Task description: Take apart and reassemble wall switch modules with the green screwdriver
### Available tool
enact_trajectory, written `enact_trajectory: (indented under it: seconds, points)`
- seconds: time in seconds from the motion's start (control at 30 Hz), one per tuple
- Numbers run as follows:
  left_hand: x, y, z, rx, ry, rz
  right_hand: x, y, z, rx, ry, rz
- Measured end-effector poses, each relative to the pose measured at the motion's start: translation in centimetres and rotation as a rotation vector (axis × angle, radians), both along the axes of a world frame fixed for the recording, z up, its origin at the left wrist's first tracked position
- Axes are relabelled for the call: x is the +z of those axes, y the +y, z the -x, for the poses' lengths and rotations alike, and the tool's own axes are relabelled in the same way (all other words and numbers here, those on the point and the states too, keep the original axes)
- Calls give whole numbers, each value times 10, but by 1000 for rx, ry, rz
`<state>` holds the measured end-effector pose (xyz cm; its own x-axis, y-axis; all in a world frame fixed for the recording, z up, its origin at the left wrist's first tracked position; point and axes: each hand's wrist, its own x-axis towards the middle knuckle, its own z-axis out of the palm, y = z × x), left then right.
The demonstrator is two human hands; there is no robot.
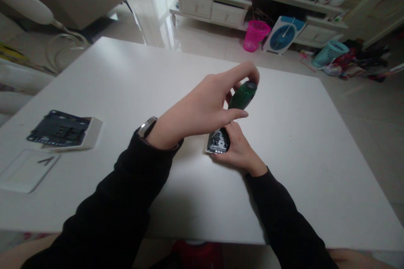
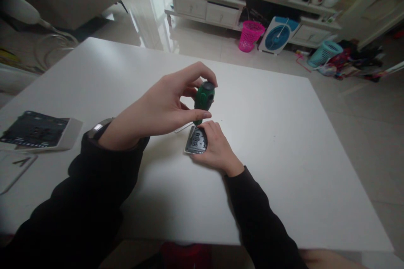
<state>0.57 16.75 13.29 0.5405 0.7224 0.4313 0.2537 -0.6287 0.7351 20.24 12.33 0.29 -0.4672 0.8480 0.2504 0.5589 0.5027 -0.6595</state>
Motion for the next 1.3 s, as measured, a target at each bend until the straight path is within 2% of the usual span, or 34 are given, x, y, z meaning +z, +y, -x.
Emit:
enact_trajectory:
  seconds: [0.9,1.3]
  points:
    - [1,1,1,-10,1,24,-5,1,-3,-9,-2,1]
    - [-1,2,0,22,2,-17,-4,1,-2,-6,-14,-16]
